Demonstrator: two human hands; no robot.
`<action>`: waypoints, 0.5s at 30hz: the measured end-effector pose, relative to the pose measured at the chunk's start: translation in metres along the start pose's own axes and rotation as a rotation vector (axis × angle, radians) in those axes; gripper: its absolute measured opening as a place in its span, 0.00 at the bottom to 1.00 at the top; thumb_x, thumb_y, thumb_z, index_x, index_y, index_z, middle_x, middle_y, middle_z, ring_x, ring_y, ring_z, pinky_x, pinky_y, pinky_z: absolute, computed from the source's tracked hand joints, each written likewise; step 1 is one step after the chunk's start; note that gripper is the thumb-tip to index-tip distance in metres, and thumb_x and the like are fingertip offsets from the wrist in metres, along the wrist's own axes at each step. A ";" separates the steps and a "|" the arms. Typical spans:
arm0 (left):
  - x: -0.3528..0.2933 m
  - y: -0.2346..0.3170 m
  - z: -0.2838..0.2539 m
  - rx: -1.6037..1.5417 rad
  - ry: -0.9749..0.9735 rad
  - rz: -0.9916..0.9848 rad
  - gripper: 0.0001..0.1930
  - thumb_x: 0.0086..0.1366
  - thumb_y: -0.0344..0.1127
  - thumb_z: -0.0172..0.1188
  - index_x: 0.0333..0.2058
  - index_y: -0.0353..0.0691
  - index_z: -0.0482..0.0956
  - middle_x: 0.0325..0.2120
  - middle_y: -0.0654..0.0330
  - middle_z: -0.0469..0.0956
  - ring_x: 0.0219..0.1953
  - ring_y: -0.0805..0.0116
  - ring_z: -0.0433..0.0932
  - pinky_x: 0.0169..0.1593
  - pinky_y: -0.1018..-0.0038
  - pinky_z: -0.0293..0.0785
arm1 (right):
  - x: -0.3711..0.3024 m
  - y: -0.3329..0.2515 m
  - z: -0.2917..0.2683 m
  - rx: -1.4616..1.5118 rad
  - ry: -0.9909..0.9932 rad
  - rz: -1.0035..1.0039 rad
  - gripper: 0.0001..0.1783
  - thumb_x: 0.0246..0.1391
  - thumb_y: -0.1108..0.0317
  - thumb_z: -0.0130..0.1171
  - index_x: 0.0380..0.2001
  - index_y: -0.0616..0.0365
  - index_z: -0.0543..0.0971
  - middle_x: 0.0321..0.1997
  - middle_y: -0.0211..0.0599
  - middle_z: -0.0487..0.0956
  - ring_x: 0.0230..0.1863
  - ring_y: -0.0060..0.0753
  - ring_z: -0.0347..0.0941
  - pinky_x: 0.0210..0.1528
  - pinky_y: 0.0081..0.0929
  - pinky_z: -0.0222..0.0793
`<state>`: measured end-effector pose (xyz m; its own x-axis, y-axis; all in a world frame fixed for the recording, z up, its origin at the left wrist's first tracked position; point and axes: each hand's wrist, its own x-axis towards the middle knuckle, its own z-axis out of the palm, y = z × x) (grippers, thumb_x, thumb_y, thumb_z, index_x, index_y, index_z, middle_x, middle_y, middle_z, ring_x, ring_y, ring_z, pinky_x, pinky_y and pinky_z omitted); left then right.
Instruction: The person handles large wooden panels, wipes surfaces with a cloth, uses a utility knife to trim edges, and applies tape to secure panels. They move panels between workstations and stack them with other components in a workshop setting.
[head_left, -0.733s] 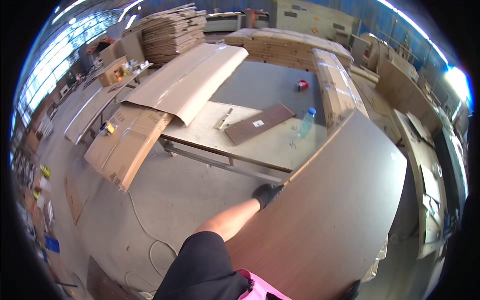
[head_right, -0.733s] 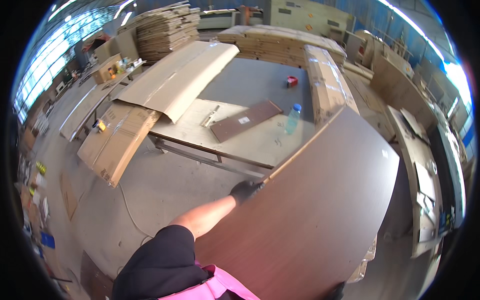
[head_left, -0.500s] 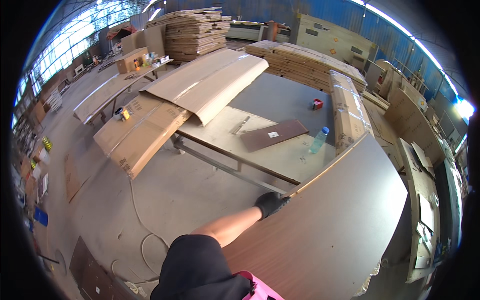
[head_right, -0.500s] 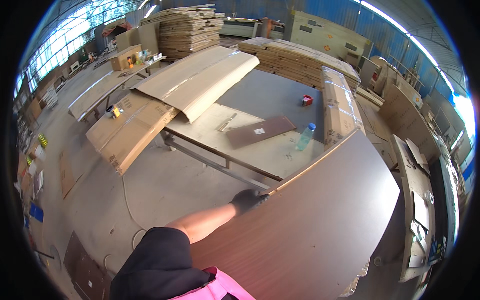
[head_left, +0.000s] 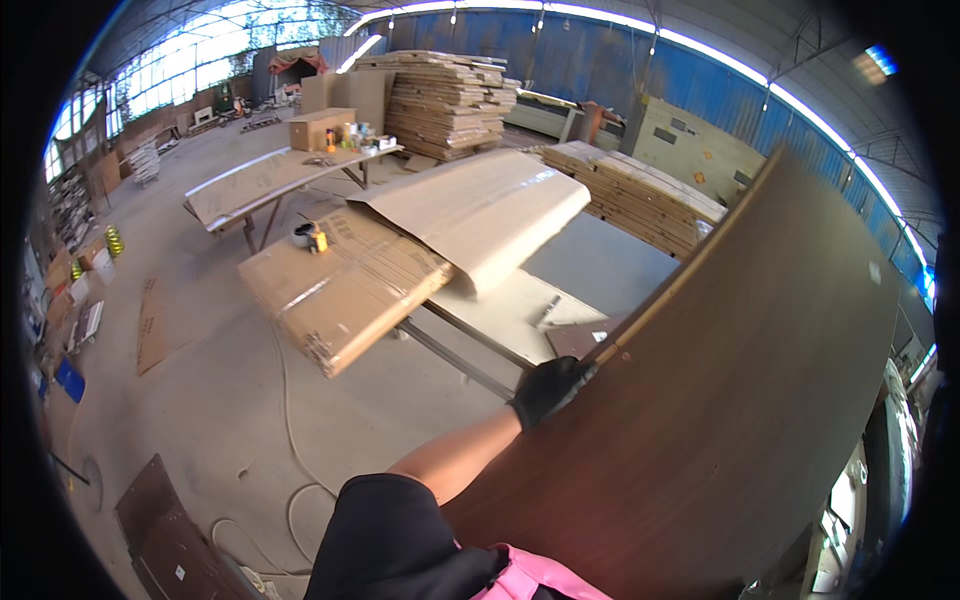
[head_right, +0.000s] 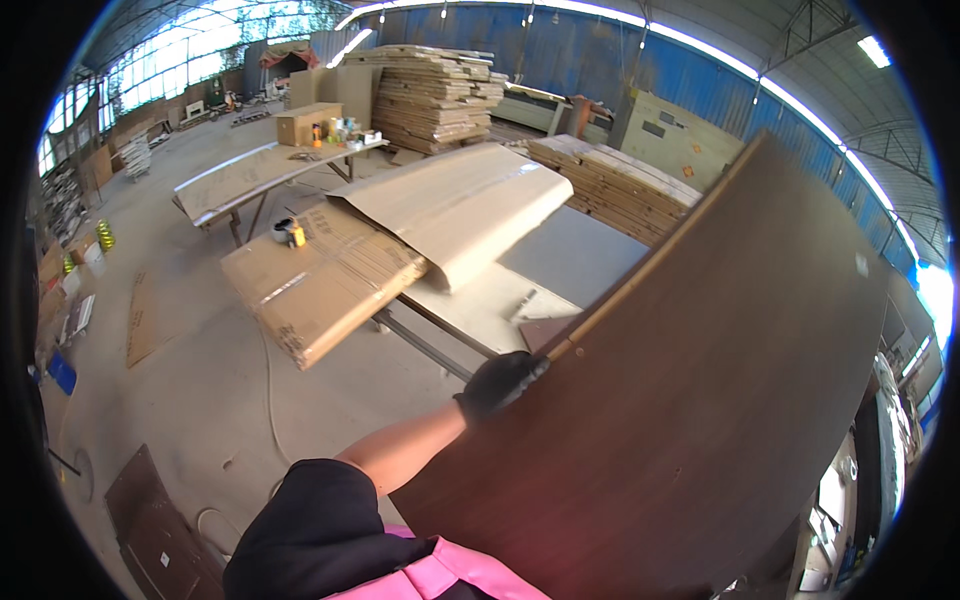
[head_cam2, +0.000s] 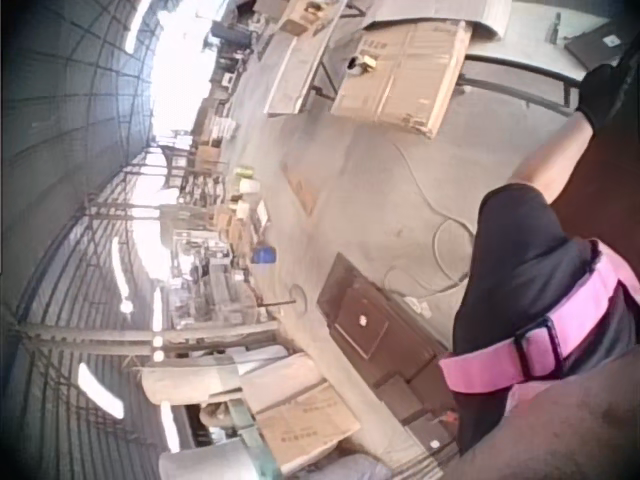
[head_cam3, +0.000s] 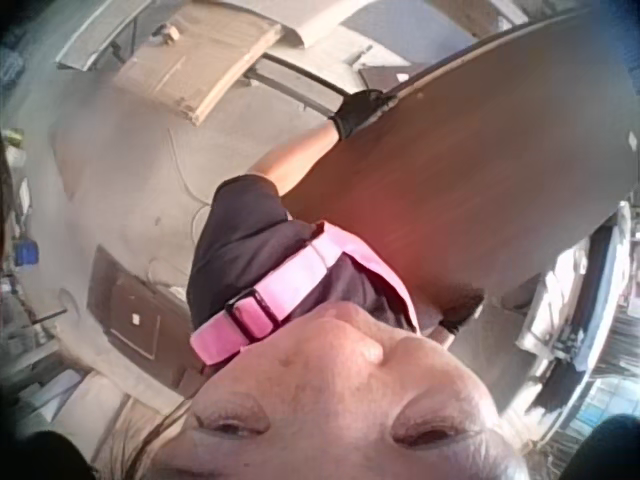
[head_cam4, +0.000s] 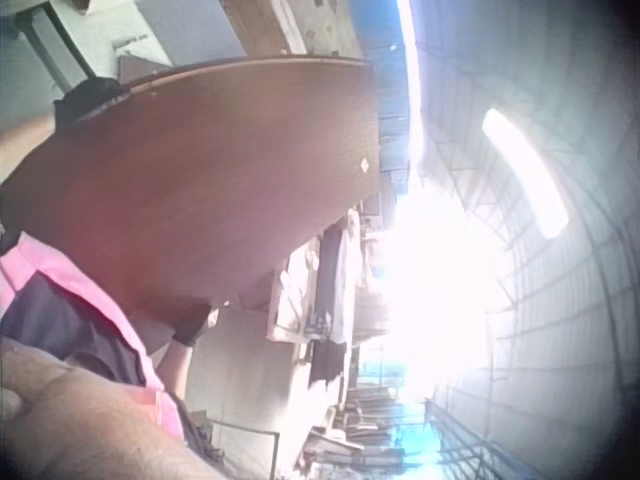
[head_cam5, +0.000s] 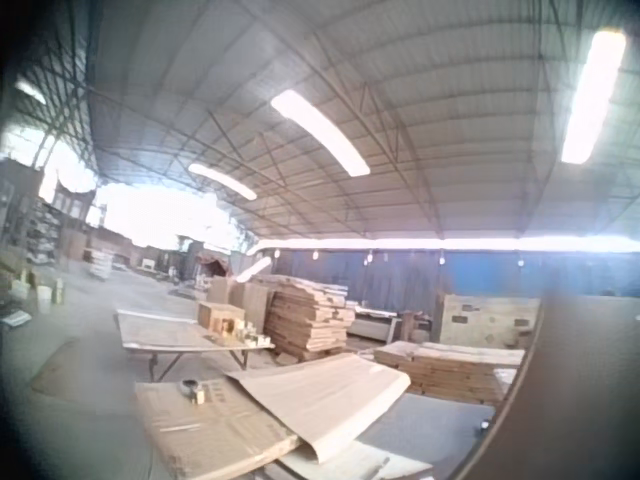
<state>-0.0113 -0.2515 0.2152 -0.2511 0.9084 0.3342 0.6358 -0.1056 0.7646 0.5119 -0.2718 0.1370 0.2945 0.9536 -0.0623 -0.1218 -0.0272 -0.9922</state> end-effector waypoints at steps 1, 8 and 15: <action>-0.008 -0.008 -0.028 0.024 0.099 0.034 0.28 0.69 0.59 0.43 0.33 0.36 0.76 0.27 0.47 0.76 0.34 0.47 0.76 0.38 0.57 0.70 | -0.001 -0.003 0.017 0.028 -0.031 -0.018 0.27 0.66 0.52 0.43 0.55 0.65 0.70 0.54 0.39 0.72 0.54 0.33 0.66 0.57 0.30 0.62; -0.098 -0.088 -0.217 0.055 0.546 0.108 0.13 0.70 0.40 0.48 0.37 0.37 0.78 0.31 0.50 0.78 0.35 0.53 0.76 0.40 0.62 0.72 | 0.001 0.006 0.149 0.111 -0.241 -0.072 0.24 0.66 0.56 0.44 0.54 0.64 0.71 0.52 0.37 0.72 0.53 0.31 0.67 0.56 0.29 0.63; -0.242 -0.131 -0.344 -0.032 0.889 -0.097 0.16 0.71 0.40 0.50 0.43 0.33 0.78 0.37 0.66 0.77 0.39 0.76 0.73 0.44 0.76 0.71 | -0.007 0.034 0.383 0.156 -0.600 -0.011 0.15 0.62 0.57 0.54 0.38 0.58 0.81 0.33 0.22 0.75 0.34 0.16 0.66 0.37 0.18 0.65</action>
<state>-0.2850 -0.5967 0.2236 -0.7836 0.2666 0.5611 0.5654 -0.0679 0.8220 0.1430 -0.1643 0.1450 -0.2827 0.9570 0.0645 -0.2721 -0.0155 -0.9621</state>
